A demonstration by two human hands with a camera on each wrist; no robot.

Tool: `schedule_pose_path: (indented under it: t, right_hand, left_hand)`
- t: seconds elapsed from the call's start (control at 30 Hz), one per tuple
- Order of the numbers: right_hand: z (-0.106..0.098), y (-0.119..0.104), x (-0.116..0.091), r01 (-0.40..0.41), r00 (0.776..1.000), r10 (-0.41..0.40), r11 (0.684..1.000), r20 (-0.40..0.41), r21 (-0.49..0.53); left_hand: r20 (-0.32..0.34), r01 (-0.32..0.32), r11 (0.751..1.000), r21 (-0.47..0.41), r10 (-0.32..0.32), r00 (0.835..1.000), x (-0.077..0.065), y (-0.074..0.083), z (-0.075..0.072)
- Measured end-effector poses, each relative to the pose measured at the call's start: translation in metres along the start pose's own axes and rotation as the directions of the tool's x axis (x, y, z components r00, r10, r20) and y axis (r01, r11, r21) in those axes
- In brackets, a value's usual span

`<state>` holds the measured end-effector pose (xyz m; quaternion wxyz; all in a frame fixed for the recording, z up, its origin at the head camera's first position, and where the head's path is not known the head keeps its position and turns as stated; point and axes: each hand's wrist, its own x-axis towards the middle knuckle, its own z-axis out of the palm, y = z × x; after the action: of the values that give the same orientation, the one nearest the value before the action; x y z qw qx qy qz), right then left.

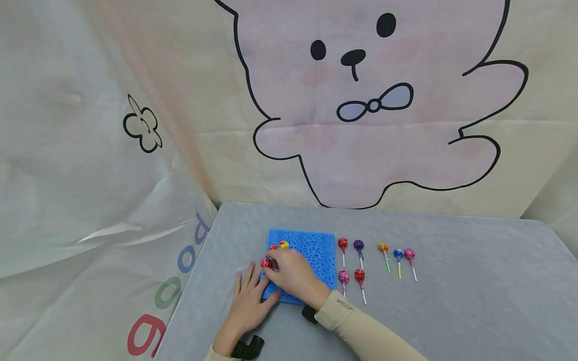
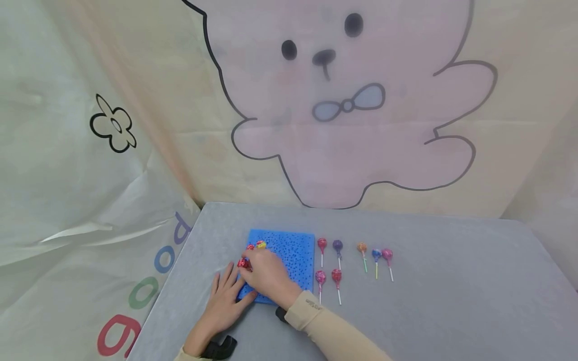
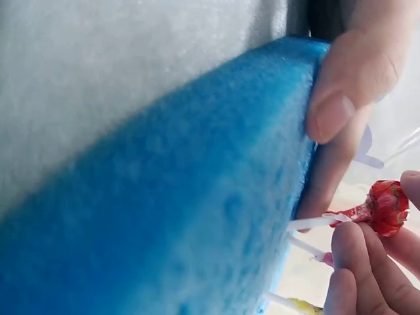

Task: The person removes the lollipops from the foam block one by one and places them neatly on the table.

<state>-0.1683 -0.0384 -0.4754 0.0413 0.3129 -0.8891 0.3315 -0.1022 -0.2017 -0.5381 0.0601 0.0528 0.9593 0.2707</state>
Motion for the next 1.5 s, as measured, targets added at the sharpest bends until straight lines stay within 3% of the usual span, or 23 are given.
schedule_pose_path:
  t: [0.93,1.5]
  right_hand:
    - [-0.001,0.002,-0.003,0.005,1.0,-0.004,0.999,-0.026,0.049]
    - [-0.016,-0.006,0.0,0.055,0.991,-0.044,0.995,-0.123,0.089]
  left_hand:
    - [-0.01,0.005,1.0,0.004,-0.005,1.0,0.001,-0.001,0.004]
    - [-0.007,0.001,1.0,-0.012,-0.001,1.0,0.001,-0.001,0.002]
